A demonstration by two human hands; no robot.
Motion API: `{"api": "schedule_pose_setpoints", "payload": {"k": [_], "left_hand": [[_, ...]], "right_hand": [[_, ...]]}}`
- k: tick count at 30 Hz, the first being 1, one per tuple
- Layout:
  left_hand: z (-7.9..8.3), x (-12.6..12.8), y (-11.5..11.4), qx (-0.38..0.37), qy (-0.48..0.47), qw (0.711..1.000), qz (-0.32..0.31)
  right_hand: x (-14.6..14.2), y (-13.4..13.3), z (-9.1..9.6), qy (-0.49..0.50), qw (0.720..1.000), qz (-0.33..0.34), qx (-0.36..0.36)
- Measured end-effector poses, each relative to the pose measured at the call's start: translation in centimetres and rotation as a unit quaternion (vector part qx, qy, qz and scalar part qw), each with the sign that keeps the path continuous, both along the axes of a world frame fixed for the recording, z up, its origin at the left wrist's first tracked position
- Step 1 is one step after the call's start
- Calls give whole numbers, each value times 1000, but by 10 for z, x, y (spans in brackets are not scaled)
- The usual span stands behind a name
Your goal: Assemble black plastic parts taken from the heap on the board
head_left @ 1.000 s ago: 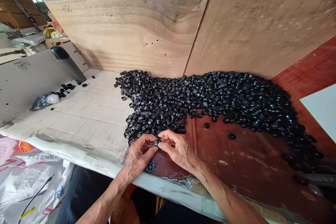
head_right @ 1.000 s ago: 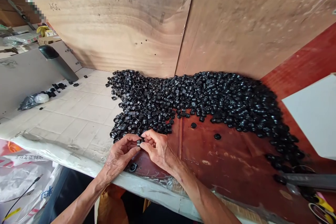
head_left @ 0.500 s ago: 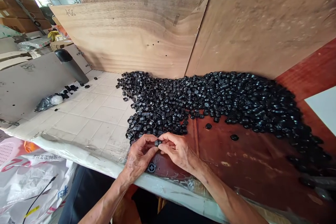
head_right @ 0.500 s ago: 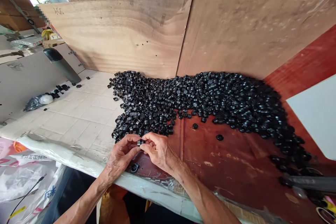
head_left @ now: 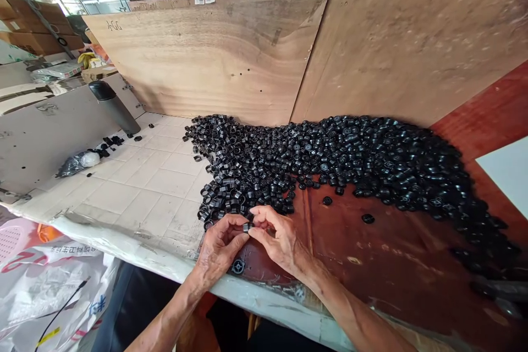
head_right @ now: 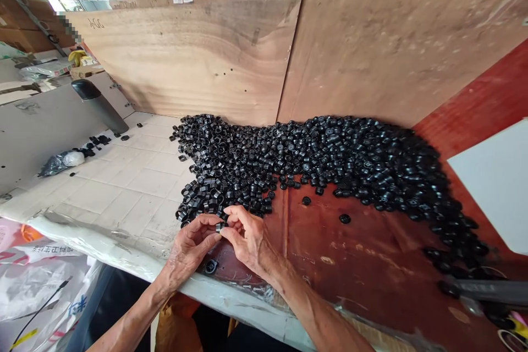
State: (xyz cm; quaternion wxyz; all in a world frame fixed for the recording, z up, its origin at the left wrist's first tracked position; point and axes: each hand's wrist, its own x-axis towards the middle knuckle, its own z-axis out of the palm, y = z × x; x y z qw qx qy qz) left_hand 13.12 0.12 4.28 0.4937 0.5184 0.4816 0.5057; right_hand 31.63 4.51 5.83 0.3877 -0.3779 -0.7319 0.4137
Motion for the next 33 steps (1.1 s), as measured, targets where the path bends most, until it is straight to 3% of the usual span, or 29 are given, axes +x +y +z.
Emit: {"api": "schedule_pose_setpoints", "payload": {"k": [5,9,13,18,33], "left_hand": [[-1,-1,-1,21,8,1000,-20],[-3,-1,0,15,-24,1000,0],[-6,-1,0,10,-19,1000,-1],[-8,-3,0,13,-21,1000,3],[-4,-4,-1,25,9,1000,-16]], "right_hand": [[1,0,-2,-56,998,4,35],[4,1,1,-67,996,38,52],[4,1,1,-98,994,1,56],[2,-2,4,-66,998,10,24],[2,-1,7,-47,998,20,38]]}}
